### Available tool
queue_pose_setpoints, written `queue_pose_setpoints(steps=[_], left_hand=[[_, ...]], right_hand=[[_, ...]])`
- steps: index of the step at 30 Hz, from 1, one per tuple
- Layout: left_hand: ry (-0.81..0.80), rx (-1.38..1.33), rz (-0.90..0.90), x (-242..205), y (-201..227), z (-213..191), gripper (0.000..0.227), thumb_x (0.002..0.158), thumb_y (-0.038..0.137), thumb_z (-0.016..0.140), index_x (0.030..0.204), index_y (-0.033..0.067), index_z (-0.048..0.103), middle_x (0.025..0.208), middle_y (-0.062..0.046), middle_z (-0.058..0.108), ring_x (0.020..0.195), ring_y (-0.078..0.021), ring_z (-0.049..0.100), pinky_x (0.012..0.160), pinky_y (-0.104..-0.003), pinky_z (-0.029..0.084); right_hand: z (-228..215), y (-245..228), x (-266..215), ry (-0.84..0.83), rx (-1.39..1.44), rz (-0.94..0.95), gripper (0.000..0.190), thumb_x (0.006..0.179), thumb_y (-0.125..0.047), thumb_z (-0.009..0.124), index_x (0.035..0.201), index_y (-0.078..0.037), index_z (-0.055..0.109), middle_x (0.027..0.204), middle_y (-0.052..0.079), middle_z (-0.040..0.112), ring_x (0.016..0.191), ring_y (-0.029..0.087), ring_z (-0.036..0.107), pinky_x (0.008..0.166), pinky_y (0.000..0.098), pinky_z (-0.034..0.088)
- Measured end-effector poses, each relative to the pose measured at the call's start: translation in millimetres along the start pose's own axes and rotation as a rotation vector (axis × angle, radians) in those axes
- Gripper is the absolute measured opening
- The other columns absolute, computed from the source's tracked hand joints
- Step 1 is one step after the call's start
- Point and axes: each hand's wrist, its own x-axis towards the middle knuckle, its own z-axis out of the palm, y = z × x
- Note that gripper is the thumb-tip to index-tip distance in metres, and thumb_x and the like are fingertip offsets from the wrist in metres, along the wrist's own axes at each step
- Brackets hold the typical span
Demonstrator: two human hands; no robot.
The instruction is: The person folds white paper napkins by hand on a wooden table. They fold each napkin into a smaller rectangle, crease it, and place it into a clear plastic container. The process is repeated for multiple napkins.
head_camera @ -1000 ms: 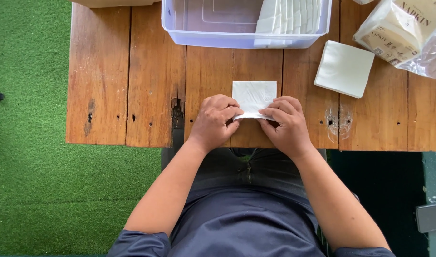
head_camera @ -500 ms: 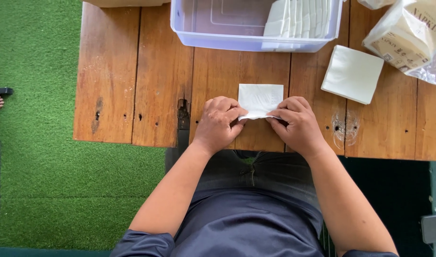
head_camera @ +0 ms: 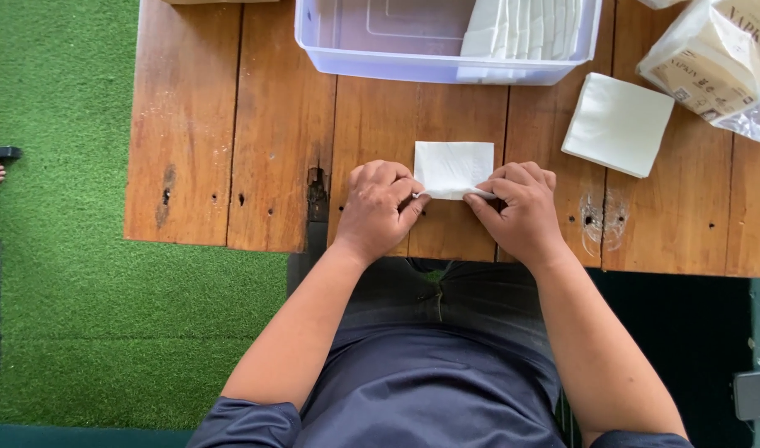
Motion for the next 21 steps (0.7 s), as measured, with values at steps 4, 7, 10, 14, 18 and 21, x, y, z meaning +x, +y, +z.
queue_pose_setpoints(steps=[4,7,10,14,18,21], left_hand=[[-0.012,-0.017,-0.031,2.6,2.9,-1.7,0.023,0.096,0.046,0.066,0.093,0.0242,0.072,0.099,0.005,0.061,0.115,-0.0201,0.056,0.107,-0.042,0.035],[-0.065,-0.015,-0.108,7.7,7.5,-5.8,0.033,0.099,0.051,0.060,0.090,0.0200,0.069,0.101,0.004,0.057,0.117,-0.0224,0.051,0.109,-0.043,0.031],[-0.089,-0.009,-0.146,11.8,9.2,-5.6,0.039,0.100,0.054,0.057,0.087,0.0194,0.068,0.099,0.004,0.054,0.116,-0.0222,0.049,0.107,-0.042,0.029],[-0.113,0.006,-0.157,14.4,10.6,-6.8,0.040,0.099,0.056,0.056,0.089,0.0181,0.064,0.101,0.002,0.052,0.118,-0.0239,0.047,0.106,-0.043,0.028],[-0.113,0.018,-0.145,13.6,9.6,-5.5,0.035,0.099,0.051,0.056,0.090,0.0182,0.064,0.101,0.002,0.051,0.117,-0.0238,0.046,0.106,-0.043,0.027],[-0.115,0.026,-0.145,13.9,10.7,-5.6,0.036,0.101,0.050,0.054,0.089,0.0179,0.064,0.099,0.002,0.051,0.117,-0.0239,0.047,0.105,-0.043,0.027]], right_hand=[[2.2,0.8,1.0,0.011,0.031,0.026,0.009,0.091,-0.019,0.081,0.087,-0.013,0.076,0.086,0.000,0.065,0.094,0.020,0.059,0.088,0.0345,0.037],[1.1,0.8,3.7,-0.002,0.068,0.054,0.009,0.090,-0.018,0.081,0.086,-0.013,0.075,0.081,0.000,0.063,0.088,0.019,0.059,0.085,0.0328,0.035],[1.6,1.9,5.8,0.003,0.069,0.056,0.009,0.091,-0.020,0.081,0.087,-0.015,0.075,0.080,0.000,0.063,0.085,0.019,0.059,0.084,0.0326,0.035],[1.8,1.2,7.4,0.003,0.079,0.090,0.010,0.092,-0.022,0.082,0.086,-0.017,0.074,0.079,-0.003,0.062,0.083,0.016,0.058,0.084,0.0314,0.035],[1.5,1.2,7.7,-0.003,0.076,0.099,0.011,0.093,-0.022,0.080,0.086,-0.017,0.074,0.079,-0.002,0.063,0.080,0.016,0.058,0.084,0.0307,0.035],[0.4,-1.7,9.5,-0.002,0.061,0.102,0.011,0.094,-0.023,0.080,0.087,-0.017,0.074,0.077,-0.002,0.062,0.078,0.017,0.058,0.083,0.0311,0.036]])
